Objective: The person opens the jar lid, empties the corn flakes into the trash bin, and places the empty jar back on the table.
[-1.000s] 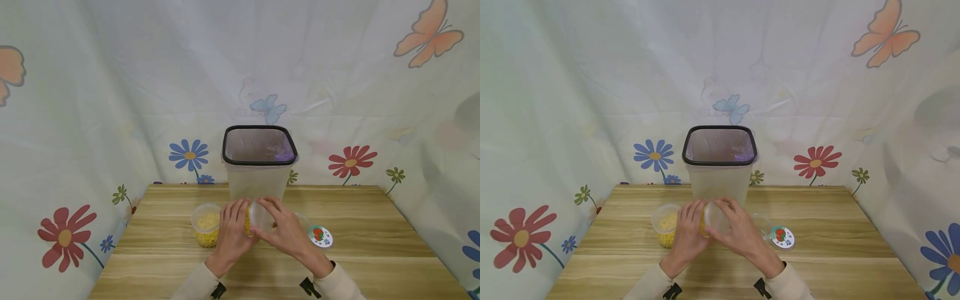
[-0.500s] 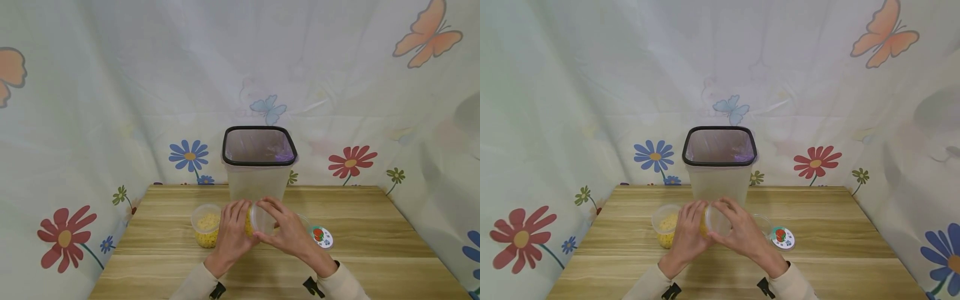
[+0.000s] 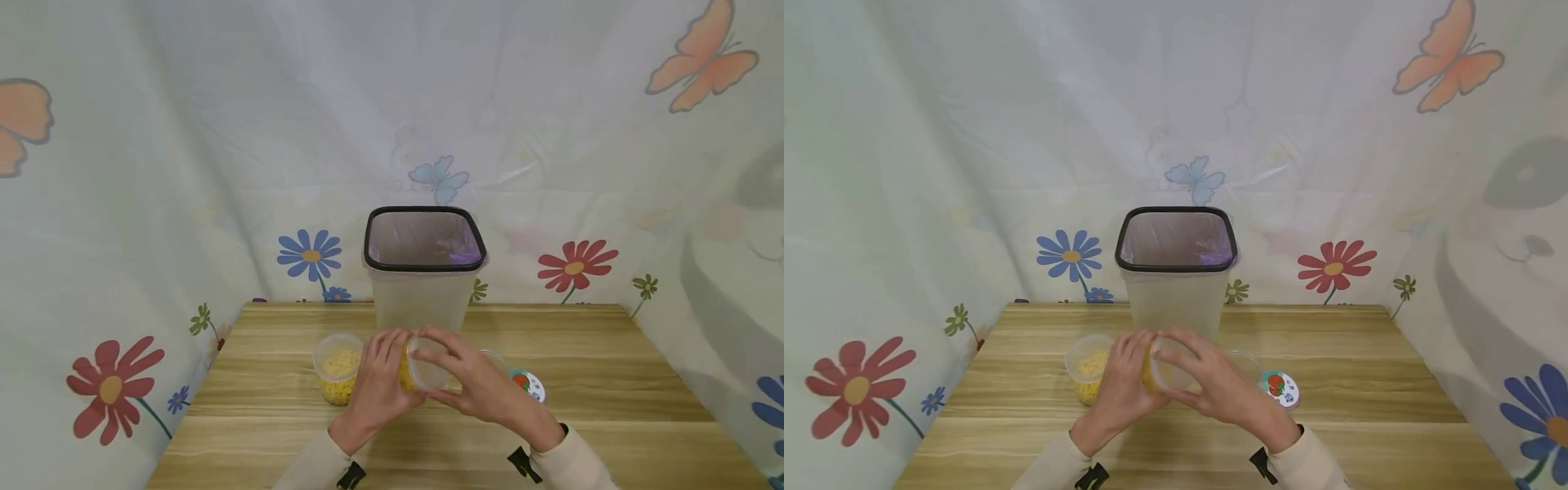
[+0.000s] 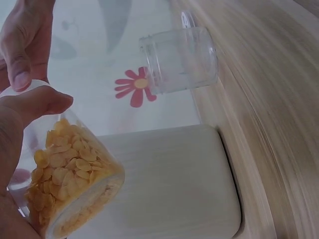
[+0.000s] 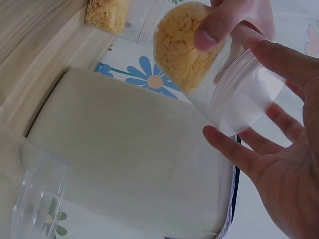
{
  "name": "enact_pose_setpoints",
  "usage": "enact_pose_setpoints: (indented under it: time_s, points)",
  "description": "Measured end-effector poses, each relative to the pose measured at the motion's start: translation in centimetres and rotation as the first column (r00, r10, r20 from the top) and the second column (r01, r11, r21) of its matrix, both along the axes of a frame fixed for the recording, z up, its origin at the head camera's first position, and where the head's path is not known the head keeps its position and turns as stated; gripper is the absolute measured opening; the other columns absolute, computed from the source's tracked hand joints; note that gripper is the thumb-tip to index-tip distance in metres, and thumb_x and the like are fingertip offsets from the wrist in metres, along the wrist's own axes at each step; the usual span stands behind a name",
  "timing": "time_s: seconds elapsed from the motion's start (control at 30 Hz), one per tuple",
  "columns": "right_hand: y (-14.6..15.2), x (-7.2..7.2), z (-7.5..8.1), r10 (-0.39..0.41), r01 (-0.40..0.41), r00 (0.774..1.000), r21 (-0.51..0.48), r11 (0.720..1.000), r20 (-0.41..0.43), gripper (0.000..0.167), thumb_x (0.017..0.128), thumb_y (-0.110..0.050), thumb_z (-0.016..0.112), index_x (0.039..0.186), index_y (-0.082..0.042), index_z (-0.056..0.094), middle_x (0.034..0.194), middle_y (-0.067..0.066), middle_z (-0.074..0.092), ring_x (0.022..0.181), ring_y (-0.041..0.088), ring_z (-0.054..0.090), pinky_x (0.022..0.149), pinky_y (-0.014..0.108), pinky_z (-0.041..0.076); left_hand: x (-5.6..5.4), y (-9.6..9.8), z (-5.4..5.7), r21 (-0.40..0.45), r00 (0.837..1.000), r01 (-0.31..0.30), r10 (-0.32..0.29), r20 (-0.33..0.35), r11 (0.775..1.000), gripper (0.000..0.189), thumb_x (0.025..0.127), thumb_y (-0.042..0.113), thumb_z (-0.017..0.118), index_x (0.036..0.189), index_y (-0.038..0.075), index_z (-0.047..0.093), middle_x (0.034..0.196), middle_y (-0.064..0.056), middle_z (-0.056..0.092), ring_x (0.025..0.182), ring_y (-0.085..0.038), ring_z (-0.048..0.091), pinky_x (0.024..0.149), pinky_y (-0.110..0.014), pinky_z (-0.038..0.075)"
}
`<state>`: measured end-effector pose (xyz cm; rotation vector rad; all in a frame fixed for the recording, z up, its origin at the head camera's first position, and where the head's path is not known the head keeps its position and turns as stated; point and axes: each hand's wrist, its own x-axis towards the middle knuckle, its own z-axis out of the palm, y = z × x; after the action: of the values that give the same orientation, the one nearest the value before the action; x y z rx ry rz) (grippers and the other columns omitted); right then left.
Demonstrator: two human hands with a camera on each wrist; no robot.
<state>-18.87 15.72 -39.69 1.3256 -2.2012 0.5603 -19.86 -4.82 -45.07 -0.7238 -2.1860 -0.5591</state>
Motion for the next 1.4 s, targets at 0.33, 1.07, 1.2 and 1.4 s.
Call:
enact_pose_setpoints:
  time_s: [0.33, 1.07, 1.2, 1.4]
  points:
    - [0.2, 0.2, 0.0, -0.003, 0.002, 1.000, 0.013, 1.000, 0.025, 0.089, 0.068, -0.026, 0.090, 0.144, -0.017, 0.046, 0.152, 0.014, 0.039, 0.140, 0.035, 0.041, 0.094, 0.048, 0.055, 0.2, 0.0, 0.2, 0.001, 1.000, -0.007, 0.007, 0.007, 1.000, 0.096, 0.054, 0.043, 0.092, 0.134, 0.011, 0.050, 0.127, -0.005, 0.059, 0.116, -0.025, 0.053, 0.097, -0.043, 0.047]
    - [-3.2, 2.0, 1.8, -0.518, 0.561, 0.777, -0.019, 0.828, 0.358, 0.076, 0.082, -0.060, 0.066, 0.145, -0.021, 0.048, 0.136, 0.010, 0.058, 0.093, 0.031, 0.068, 0.067, 0.042, 0.056, 0.5, 0.4, 0.9, 0.038, 0.998, -0.063, 0.063, -0.010, 0.997, 0.086, 0.062, 0.041, 0.085, 0.133, 0.009, 0.050, 0.126, -0.006, 0.058, 0.115, -0.025, 0.051, 0.098, -0.042, 0.044]
    - [-3.5, 1.9, 1.8, -0.524, 0.570, 0.768, -0.019, 0.822, 0.368, 0.073, 0.083, -0.059, 0.066, 0.140, -0.016, 0.053, 0.128, 0.011, 0.062, 0.093, 0.032, 0.068, 0.069, 0.046, 0.056, 0.6, 0.5, 0.9, 0.034, 0.997, -0.073, 0.074, -0.021, 0.997, 0.088, 0.061, 0.042, 0.086, 0.134, 0.010, 0.050, 0.126, -0.005, 0.057, 0.115, -0.025, 0.051, 0.098, -0.042, 0.044]
    - [-3.3, 1.9, 1.9, -0.498, 0.542, 0.781, -0.012, 0.840, 0.377, 0.070, 0.082, -0.055, 0.068, 0.139, -0.018, 0.053, 0.127, 0.010, 0.062, 0.091, 0.030, 0.067, 0.066, 0.041, 0.056, 0.5, 0.5, 1.0, 0.021, 0.995, -0.091, 0.092, -0.049, 0.996, 0.085, 0.061, 0.042, 0.085, 0.132, 0.011, 0.051, 0.125, -0.005, 0.058, 0.114, -0.025, 0.052, 0.097, -0.043, 0.045]
